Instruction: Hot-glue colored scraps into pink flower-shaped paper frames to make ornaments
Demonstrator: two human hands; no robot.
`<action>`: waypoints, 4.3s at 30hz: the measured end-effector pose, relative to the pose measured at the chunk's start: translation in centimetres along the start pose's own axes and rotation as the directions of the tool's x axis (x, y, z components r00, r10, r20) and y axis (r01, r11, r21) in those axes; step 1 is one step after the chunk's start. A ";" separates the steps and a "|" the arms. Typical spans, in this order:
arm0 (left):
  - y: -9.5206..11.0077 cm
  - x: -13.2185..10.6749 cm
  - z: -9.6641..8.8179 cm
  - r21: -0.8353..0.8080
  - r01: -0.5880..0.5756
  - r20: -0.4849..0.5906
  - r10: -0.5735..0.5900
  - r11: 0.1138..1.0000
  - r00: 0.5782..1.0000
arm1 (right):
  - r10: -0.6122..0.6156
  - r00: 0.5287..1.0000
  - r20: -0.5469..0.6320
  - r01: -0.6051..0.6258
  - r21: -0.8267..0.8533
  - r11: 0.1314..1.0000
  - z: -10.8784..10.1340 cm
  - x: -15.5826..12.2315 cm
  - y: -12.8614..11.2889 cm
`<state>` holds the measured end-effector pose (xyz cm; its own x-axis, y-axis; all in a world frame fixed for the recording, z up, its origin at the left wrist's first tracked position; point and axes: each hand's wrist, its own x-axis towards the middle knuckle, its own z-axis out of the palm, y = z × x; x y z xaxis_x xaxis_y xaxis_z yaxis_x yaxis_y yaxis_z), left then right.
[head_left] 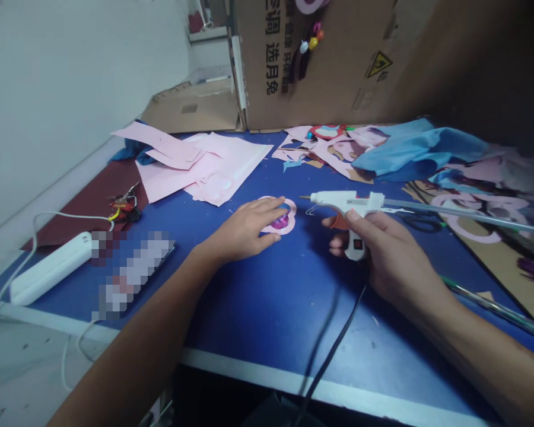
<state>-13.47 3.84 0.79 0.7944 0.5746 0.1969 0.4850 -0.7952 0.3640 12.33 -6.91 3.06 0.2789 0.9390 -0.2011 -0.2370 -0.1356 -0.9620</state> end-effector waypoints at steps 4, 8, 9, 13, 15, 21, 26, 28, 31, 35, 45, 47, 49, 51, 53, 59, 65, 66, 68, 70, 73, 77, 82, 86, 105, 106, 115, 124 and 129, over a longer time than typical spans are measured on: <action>-0.7 -0.4 -0.9 -0.048 -0.036 -0.020 0.035 0.998 0.999 | 0.010 1.000 0.011 -0.010 -0.020 1.000 -0.1 0.0 0.3; -0.6 -0.1 -0.7 -0.072 -0.032 -0.011 0.032 0.997 0.999 | 0.028 0.999 0.032 -0.027 -0.025 0.999 -0.1 0.0 0.6; -0.5 0.0 -0.6 -0.072 -0.030 -0.014 0.029 0.997 0.999 | 0.032 0.999 0.031 -0.031 -0.028 0.999 -0.1 0.0 0.6; -0.3 0.2 -0.3 -0.037 -0.019 -0.031 0.018 0.999 0.999 | 0.028 0.999 0.036 -0.027 -0.039 0.999 -0.1 0.0 0.8; -0.2 0.2 -0.3 -0.018 -0.016 -0.027 0.015 1.000 1.000 | 0.023 0.999 0.042 -0.021 -0.039 0.999 0.0 0.1 0.9; 0.3 0.2 -0.6 0.021 -0.022 -0.060 0.024 1.000 0.998 | 0.036 0.998 0.046 -0.034 -0.038 0.999 0.0 0.1 0.9; 0.9 0.2 -0.7 0.017 -0.079 0.020 0.078 0.997 0.997 | 0.021 0.999 0.029 -0.020 -0.034 0.999 0.0 0.1 0.7; 1.1 0.2 -0.5 0.036 -0.045 0.115 0.041 0.998 0.993 | 0.016 0.999 0.029 -0.016 -0.020 1.000 0.0 0.1 0.7; 1.6 0.2 -0.2 0.086 0.018 0.215 -0.036 0.996 0.976 | 0.010 1.000 0.027 -0.010 0.003 1.000 0.1 0.1 0.7; 1.8 0.2 0.0 0.106 0.046 0.222 -0.069 0.993 0.973 | 0.014 0.999 0.033 -0.014 0.003 1.000 0.2 0.0 0.8; 0.3 0.1 -0.4 0.073 0.089 0.078 -0.094 0.993 0.992 | -0.001 1.000 0.028 0.002 -0.002 1.000 0.0 0.1 0.8; 0.3 0.1 -0.4 0.067 0.055 0.094 -0.061 0.996 0.994 | 0.006 1.000 0.028 -0.006 0.004 1.000 0.0 0.1 0.9; 0.5 0.3 -0.2 0.060 0.027 0.098 -0.033 0.998 0.995 | 0.014 0.999 0.029 -0.014 0.005 1.000 0.0 0.1 0.9; 0.6 0.3 0.1 0.067 0.026 0.107 -0.033 0.997 0.994 | 0.017 0.999 0.032 -0.017 -0.005 1.000 0.0 0.1 0.9; 0.7 0.3 0.2 0.077 0.028 0.126 -0.038 0.997 0.991 | 0.015 0.999 0.035 -0.015 -0.018 1.000 0.0 0.1 0.9; 0.9 0.2 -0.1 0.113 0.066 0.114 -0.079 0.991 0.990 | 0.013 0.999 0.038 -0.012 -0.023 1.000 -0.1 0.2 1.0; 1.3 0.3 -0.3 0.156 0.071 0.139 -0.093 0.985 0.986 | 0.012 0.999 0.036 -0.011 -0.026 1.000 -0.2 0.4 1.1; 1.2 0.3 -0.4 0.157 0.076 0.130 -0.097 0.985 0.987 | 0.014 0.999 0.033 -0.013 -0.027 1.000 -0.3 0.5 1.1; 1.0 0.2 -0.4 0.153 0.110 0.080 -0.123 0.982 0.989 | 0.021 0.999 0.028 -0.020 -0.018 1.000 -0.3 0.5 1.1; 0.5 0.1 -0.5 0.133 0.190 -0.014 -0.189 0.973 0.982 | 0.030 0.999 0.031 -0.029 -0.011 1.000 -0.3 0.4 1.1; -0.2 0.0 -0.8 0.071 0.360 -0.173 -0.344 0.930 0.923 | 0.030 0.999 0.034 -0.029 -0.017 0.999 -0.2 0.3 1.1; -1.0 -0.1 -1.5 0.003 0.467 -0.287 -0.447 0.884 0.848 | 0.038 0.999 0.036 -0.038 -0.007 0.999 -0.2 0.3 1.1; -1.5 -0.2 -1.8 -0.021 0.499 -0.358 -0.472 0.867 0.806 | 0.091 0.994 0.067 -0.090 -0.013 0.996 -0.1 0.2 1.0; -1.9 -0.2 -1.4 0.003 0.523 -0.331 -0.493 0.852 0.805 | 0.117 0.989 0.088 -0.118 0.011 0.993 0.2 -0.1 1.0; 1.8 0.7 -0.1 0.231 0.068 0.093 -0.091 0.971 0.991 | 0.051 0.997 0.057 -0.051 -0.011 0.999 -0.1 0.0 1.1; 1.9 0.7 -0.1 0.244 0.075 0.100 -0.102 0.967 0.990 | 0.050 0.997 0.060 -0.050 -0.011 0.999 -0.1 0.0 1.2; 1.8 0.6 0.2 0.234 0.030 0.052 -0.043 0.972 0.998 | 0.074 0.996 0.051 -0.075 0.017 0.997 0.0 -0.1 0.7; 1.8 0.6 0.2 0.290 0.013 0.095 -0.042 0.957 0.995 | 0.065 0.996 0.062 -0.066 0.026 0.997 0.2 -0.3 0.6; 1.6 0.6 0.3 0.295 -0.001 0.109 -0.033 0.956 0.993 | 0.071 0.995 0.072 -0.072 0.018 0.997 0.1 -0.2 0.6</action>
<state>-12.11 2.84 1.28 0.8134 0.5755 0.0840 0.5703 -0.8176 0.0791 12.05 -7.11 2.49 0.1939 0.9473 -0.2548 -0.2728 -0.1975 -0.9416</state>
